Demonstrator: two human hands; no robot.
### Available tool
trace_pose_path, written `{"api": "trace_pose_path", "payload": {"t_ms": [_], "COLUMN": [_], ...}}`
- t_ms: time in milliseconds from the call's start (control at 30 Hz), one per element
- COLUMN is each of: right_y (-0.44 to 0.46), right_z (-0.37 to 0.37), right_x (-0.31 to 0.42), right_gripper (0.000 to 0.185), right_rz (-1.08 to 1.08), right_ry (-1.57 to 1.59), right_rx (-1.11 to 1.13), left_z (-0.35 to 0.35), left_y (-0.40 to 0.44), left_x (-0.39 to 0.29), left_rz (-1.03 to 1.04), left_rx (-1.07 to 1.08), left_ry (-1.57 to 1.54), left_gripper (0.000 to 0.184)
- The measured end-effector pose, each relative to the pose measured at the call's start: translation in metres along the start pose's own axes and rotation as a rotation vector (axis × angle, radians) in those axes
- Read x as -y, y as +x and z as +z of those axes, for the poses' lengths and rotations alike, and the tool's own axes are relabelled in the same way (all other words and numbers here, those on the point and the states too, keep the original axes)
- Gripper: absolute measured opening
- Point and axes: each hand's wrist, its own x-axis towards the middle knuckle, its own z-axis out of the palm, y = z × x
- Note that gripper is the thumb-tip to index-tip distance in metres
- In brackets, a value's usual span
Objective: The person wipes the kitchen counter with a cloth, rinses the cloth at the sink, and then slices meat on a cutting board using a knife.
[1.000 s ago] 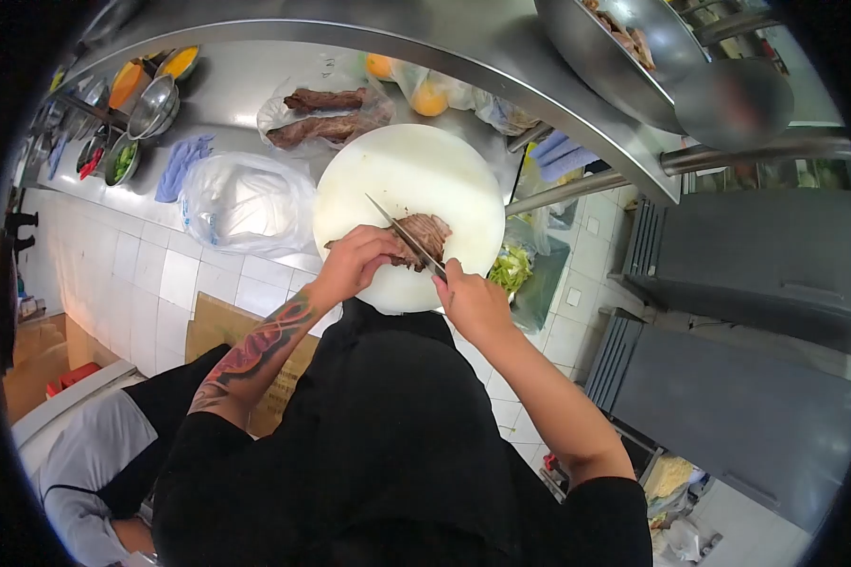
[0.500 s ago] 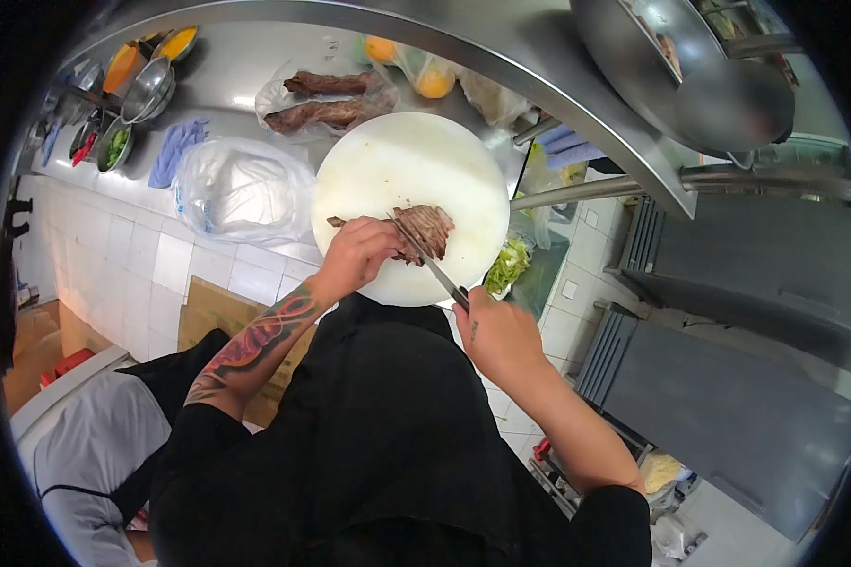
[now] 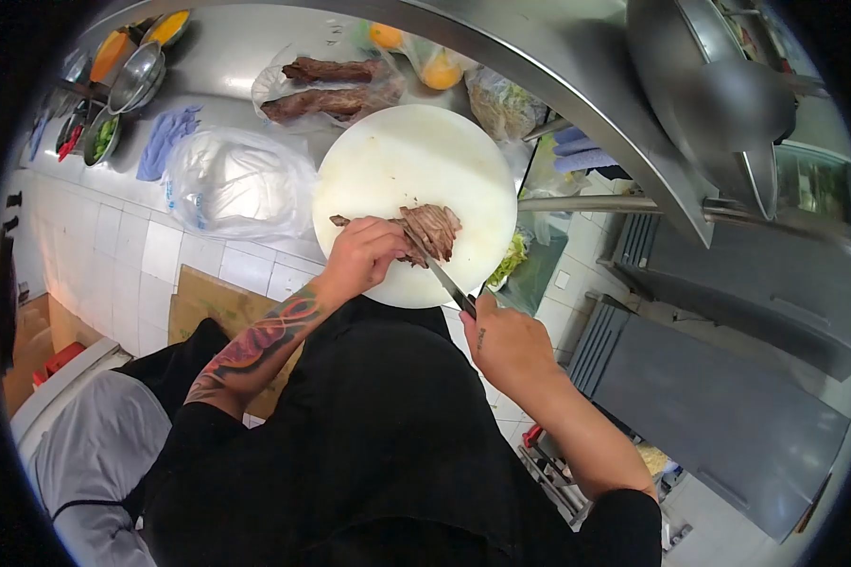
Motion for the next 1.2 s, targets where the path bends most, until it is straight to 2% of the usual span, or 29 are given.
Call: {"api": "trace_pose_path", "payload": {"t_ms": [133, 300, 433, 533, 600, 667, 933, 1200], "right_y": [0.039, 0.016, 0.041, 0.058, 0.053, 0.033, -0.014, 0.029], "right_z": [0.04, 0.034, 0.067, 0.061, 0.045, 0.03, 0.01, 0.024], "right_x": [0.005, -0.005, -0.002, -0.005, -0.016, -0.014, -0.003, 0.0], "right_gripper": [0.031, 0.032, 0.034, 0.036, 0.035, 0.034, 0.032, 0.036], "right_rz": [0.017, 0.027, 0.057, 0.07, -0.047, -0.055, -0.017, 0.011], "right_ry": [0.017, 0.061, 0.069, 0.094, 0.173, 0.145, 0.034, 0.086], "right_rx": [-0.055, -0.054, -0.079, -0.155, -0.189, -0.194, -0.101, -0.056], "left_z": [0.0, 0.0, 0.0, -0.004, -0.01, -0.013, -0.013, -0.013], "left_y": [-0.001, 0.0, 0.0, 0.003, 0.004, 0.003, 0.003, 0.003], "left_x": [0.003, 0.0, 0.0, -0.001, 0.0, 0.004, 0.007, 0.007], "left_rz": [-0.033, -0.029, -0.045, -0.048, -0.019, -0.011, 0.027, -0.024], "left_rx": [0.02, 0.015, 0.021, 0.037, 0.048, 0.054, 0.069, 0.074], "left_ry": [-0.026, -0.018, -0.043, -0.088, -0.104, -0.123, -0.112, -0.121], "left_gripper": [0.021, 0.018, 0.017, 0.017, 0.017, 0.017, 0.02, 0.019]}}
